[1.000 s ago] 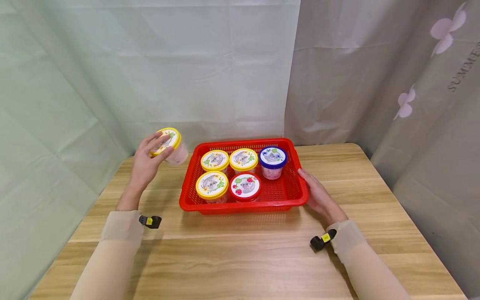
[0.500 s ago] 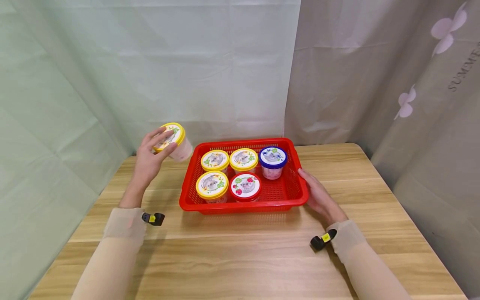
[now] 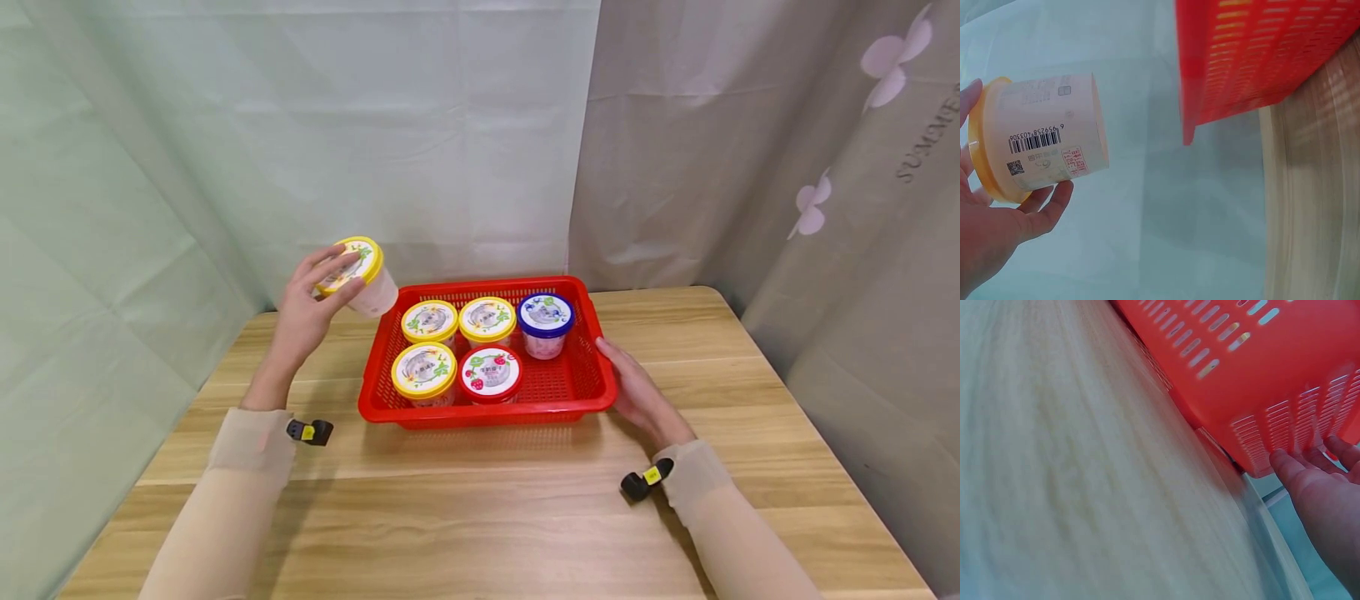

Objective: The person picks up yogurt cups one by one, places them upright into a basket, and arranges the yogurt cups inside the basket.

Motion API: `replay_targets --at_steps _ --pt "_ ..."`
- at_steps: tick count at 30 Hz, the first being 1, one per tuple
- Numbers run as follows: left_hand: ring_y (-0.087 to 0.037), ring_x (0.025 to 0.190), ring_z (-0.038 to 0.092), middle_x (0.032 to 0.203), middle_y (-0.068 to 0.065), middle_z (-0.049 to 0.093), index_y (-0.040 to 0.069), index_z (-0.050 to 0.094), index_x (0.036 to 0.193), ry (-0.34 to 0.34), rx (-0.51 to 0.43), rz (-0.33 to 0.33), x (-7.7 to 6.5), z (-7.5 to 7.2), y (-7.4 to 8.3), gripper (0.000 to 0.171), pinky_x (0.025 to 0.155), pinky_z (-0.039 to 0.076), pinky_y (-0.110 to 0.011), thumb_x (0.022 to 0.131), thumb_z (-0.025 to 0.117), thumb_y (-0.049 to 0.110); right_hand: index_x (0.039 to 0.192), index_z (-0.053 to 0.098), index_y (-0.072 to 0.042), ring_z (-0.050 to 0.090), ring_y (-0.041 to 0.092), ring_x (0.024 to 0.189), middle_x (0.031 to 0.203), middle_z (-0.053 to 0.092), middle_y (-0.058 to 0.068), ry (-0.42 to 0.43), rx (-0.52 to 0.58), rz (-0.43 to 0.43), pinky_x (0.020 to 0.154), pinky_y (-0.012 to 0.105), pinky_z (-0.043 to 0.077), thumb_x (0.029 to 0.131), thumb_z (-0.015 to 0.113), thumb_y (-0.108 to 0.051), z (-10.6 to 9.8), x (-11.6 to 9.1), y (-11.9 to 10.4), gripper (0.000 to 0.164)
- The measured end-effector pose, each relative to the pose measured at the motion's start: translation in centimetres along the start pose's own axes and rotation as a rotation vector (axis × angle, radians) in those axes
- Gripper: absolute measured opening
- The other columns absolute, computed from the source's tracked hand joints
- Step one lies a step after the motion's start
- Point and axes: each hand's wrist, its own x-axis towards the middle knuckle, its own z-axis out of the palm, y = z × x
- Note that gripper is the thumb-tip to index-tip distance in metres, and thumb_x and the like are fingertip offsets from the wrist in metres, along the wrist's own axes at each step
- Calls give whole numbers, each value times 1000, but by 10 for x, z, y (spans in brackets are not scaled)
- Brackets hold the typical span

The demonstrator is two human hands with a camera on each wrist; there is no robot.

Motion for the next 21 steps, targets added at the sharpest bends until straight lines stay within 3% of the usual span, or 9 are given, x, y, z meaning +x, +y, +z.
replay_targets --at_steps 10,21 --pt "-25 140 42 157 -2 44 13 68 139 -37 -17 33 7 5 13 45 94 48 -21 97 77 23 146 46 -12 69 17 103 121 68 5 0 -13 -4 86 33 60 114 34 -42 -1 0 0 45" --pt "-25 141 40 155 -3 46 13 69 138 -74 -20 78 18 13 29 44 105 48 -45 96 78 22 143 50 -11 70 17 102 119 70 5 -8 2 -10 85 32 60 114 34 -41 -1 0 0 44"
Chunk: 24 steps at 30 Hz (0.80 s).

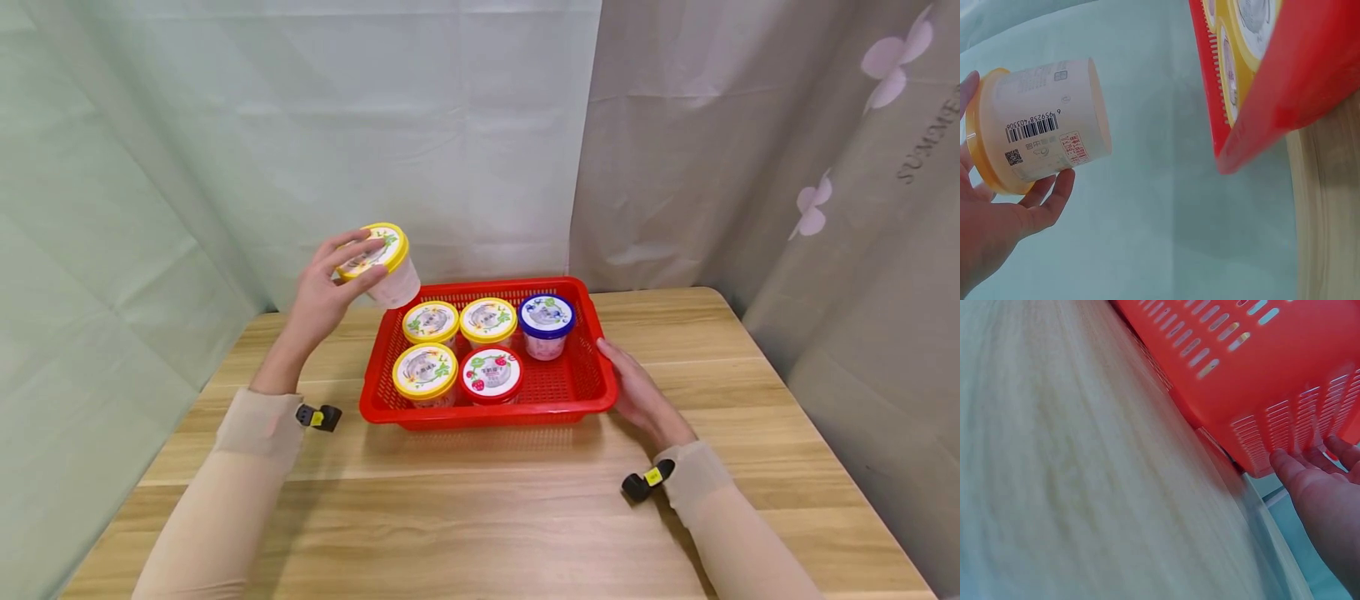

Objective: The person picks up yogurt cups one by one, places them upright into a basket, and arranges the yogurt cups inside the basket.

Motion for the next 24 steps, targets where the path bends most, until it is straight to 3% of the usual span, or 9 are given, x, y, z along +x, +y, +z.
replay_targets --at_steps 8,11,24 --pt "-29 141 41 154 -8 46 9 69 137 -49 -21 36 5 11 11 43 108 46 -53 96 77 18 144 49 -12 70 18 102 120 69 6 7 -14 13 85 33 60 114 34 -43 -1 0 0 45" --pt "-27 140 41 153 -5 47 13 70 136 -72 -34 51 9 16 8 42 110 44 -53 96 78 22 145 47 -11 69 18 103 121 69 6 10 -20 19 85 33 60 114 33 -43 -1 0 0 47" --pt "-21 142 41 152 -1 48 18 71 136 -140 -34 89 16 34 23 43 114 41 -48 95 79 27 147 46 -12 70 17 103 121 69 5 0 -20 11 85 33 60 114 33 -43 -1 0 1 47"
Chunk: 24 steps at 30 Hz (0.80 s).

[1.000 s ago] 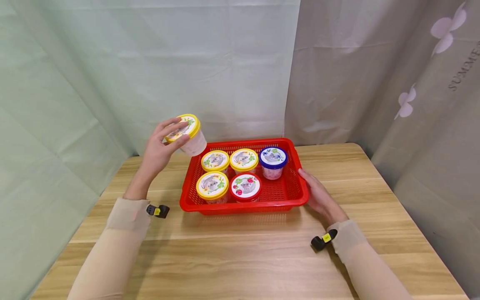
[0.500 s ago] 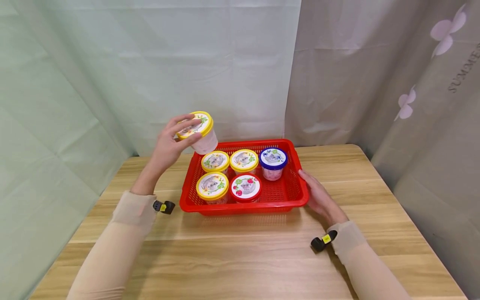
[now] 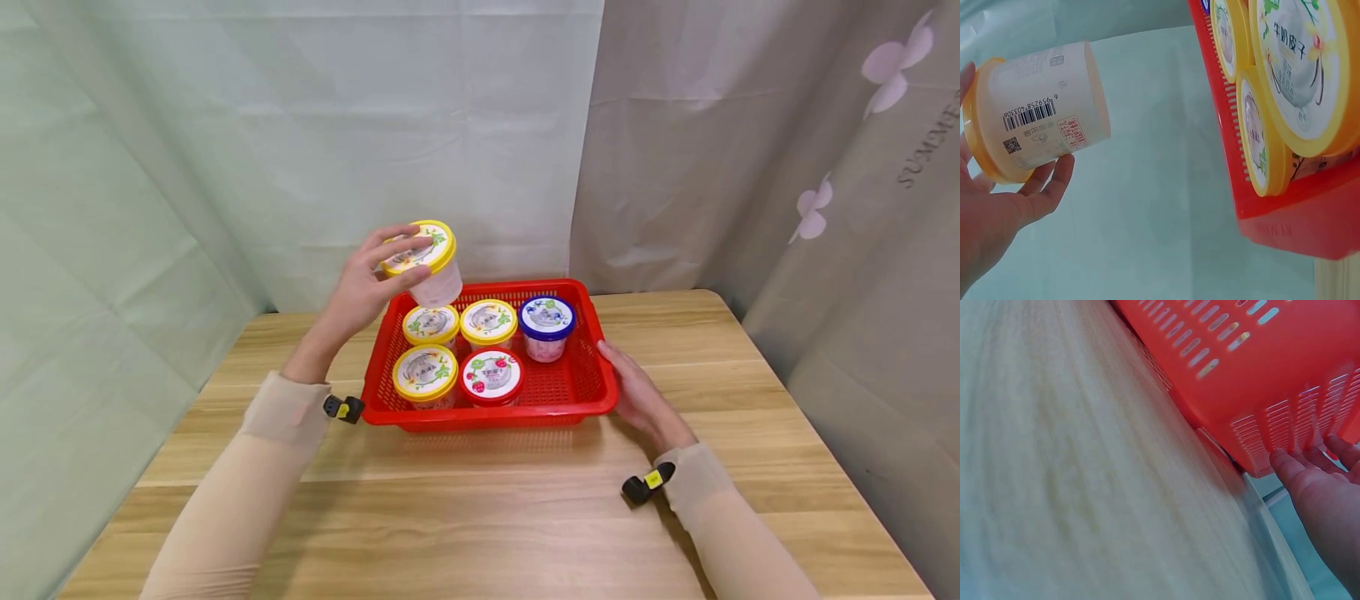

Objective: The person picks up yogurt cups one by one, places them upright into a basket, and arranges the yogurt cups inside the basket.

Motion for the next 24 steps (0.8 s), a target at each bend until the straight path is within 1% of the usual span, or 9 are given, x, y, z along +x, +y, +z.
replay_targets --at_steps 4,10,17,24 --pt "-20 141 42 151 0 49 19 71 136 -19 17 10 3 4 2 43 114 39 -48 95 79 29 145 48 -11 70 18 102 119 70 5 -3 11 -3 84 32 60 114 33 -43 0 0 0 47" --pt "-18 141 42 151 1 49 19 72 135 -55 9 34 5 11 3 41 113 40 -46 95 78 28 144 49 -12 70 18 102 120 70 5 -11 17 -3 85 33 60 114 32 -42 0 0 1 46" --pt "-20 142 40 152 3 48 21 71 136 -101 5 32 9 19 5 42 110 44 -48 96 77 31 144 49 -11 70 18 102 119 69 5 -6 19 -12 85 33 60 114 33 -42 0 0 1 46" --pt "-16 142 39 152 5 48 23 71 136 -139 9 44 13 26 7 42 112 41 -48 96 77 34 142 51 -13 70 18 101 118 70 5 4 23 -3 83 33 61 114 34 -43 1 0 1 44"
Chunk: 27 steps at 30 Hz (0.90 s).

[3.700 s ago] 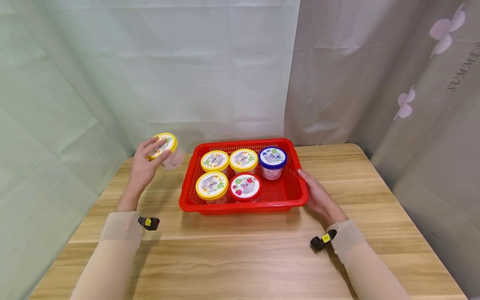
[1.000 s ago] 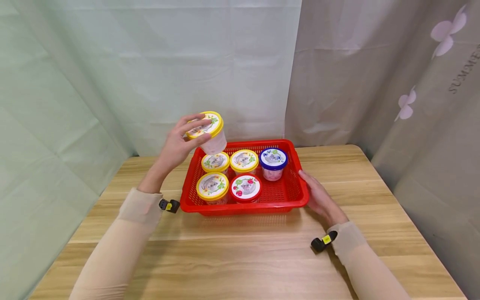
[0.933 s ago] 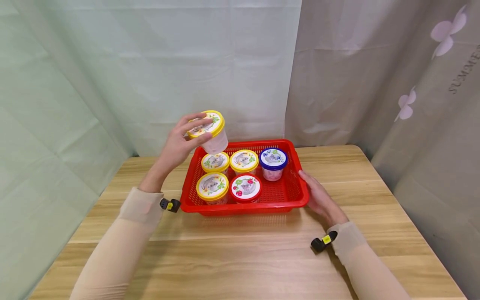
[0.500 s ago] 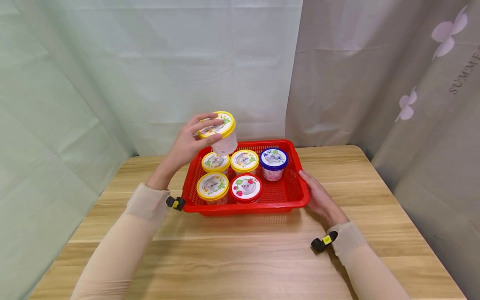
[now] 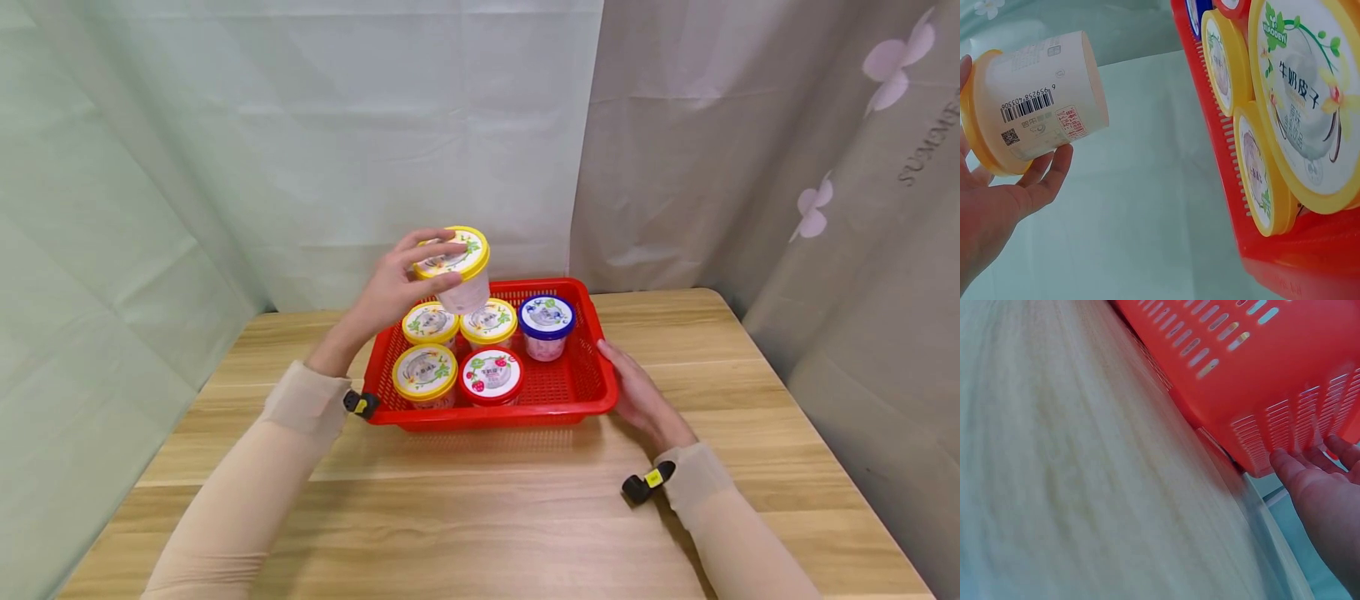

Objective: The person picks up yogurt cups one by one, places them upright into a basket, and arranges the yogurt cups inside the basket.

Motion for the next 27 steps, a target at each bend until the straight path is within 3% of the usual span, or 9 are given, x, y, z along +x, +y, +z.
replay_targets --at_steps 9,17,27 --pt "-16 142 40 152 3 48 21 70 137 -23 -3 12 3 9 4 42 113 41 -47 96 77 32 143 50 -13 70 18 101 119 70 5 1 -11 -1 84 33 60 114 34 -43 0 0 0 45" --pt "-21 143 38 154 0 45 23 69 138 -93 19 -8 7 22 9 45 113 42 -48 96 77 37 142 52 -13 71 17 102 119 70 4 2 -2 -6 84 32 61 114 34 -42 0 -2 -2 44" --pt "-17 141 41 153 4 46 25 69 138 -156 54 -5 12 36 11 46 109 44 -42 95 77 40 144 50 -12 70 17 103 121 69 5 17 -14 1 85 33 61 114 35 -42 0 -3 -1 45"
